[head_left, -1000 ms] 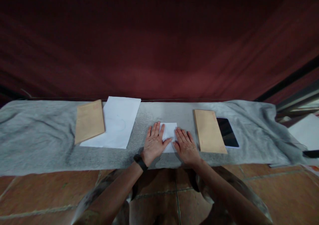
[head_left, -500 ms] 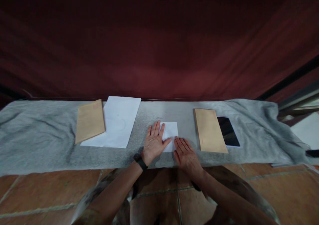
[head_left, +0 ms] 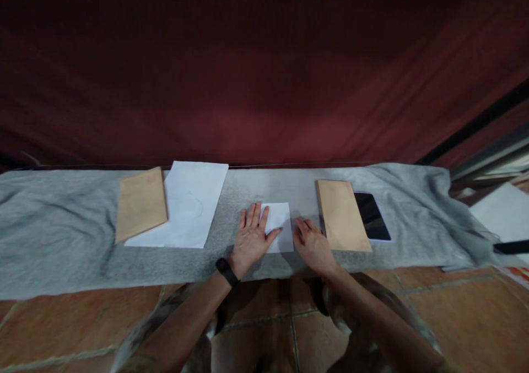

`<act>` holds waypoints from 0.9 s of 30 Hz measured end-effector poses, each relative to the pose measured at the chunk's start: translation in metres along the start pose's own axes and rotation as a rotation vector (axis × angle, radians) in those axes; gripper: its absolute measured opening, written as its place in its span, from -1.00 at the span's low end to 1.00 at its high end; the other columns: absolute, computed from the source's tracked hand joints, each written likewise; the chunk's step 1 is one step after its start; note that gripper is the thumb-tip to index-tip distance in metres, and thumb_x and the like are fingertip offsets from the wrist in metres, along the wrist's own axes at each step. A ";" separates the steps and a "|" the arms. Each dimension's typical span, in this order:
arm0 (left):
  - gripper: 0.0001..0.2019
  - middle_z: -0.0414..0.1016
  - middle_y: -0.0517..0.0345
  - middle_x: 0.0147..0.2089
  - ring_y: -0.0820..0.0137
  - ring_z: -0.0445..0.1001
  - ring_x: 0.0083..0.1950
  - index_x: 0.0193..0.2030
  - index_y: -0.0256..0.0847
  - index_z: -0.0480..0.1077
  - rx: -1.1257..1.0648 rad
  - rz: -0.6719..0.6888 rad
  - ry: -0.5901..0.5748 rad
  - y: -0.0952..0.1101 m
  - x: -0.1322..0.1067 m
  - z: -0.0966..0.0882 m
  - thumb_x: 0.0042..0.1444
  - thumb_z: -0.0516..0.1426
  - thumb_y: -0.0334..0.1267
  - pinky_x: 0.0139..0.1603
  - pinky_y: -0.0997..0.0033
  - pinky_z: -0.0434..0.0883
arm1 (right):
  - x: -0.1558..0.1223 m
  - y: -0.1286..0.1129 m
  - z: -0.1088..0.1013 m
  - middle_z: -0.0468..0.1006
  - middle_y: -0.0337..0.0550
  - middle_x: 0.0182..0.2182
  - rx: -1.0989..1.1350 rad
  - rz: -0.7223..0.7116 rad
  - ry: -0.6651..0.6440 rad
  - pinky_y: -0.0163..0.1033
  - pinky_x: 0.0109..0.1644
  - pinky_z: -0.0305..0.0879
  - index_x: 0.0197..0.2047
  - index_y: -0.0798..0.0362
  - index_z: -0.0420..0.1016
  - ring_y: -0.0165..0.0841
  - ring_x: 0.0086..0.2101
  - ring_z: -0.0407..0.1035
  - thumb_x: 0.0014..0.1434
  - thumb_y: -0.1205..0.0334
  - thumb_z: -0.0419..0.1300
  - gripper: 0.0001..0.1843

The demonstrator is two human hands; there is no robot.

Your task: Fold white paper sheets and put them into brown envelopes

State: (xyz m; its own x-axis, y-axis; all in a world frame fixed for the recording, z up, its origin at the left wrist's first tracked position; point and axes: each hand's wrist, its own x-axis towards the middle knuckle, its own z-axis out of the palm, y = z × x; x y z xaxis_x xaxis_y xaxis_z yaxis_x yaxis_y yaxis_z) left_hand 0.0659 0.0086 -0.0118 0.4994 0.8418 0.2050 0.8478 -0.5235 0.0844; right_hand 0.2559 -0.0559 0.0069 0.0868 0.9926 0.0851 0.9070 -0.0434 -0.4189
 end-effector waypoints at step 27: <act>-0.82 0.58 0.21 -0.32 0.42 0.50 -0.35 -0.24 -0.20 0.51 -1.546 -0.487 0.003 -0.001 0.023 -0.048 0.02 0.24 -0.21 -0.28 0.45 0.39 | 0.034 -0.021 0.005 0.58 -0.14 -0.03 1.122 0.196 0.001 -0.10 0.11 0.36 0.03 -0.05 0.56 -0.24 -0.05 0.44 0.13 -0.03 0.24 -0.57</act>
State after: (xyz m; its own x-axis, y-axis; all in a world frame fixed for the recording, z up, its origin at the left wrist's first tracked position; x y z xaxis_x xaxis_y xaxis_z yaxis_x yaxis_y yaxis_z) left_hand 0.0676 0.0223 0.0395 0.2491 0.9595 -0.1312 -0.0635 0.1514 0.9864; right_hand 0.2374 -0.0210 0.0137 0.1871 0.9798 -0.0706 -0.0024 -0.0714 -0.9974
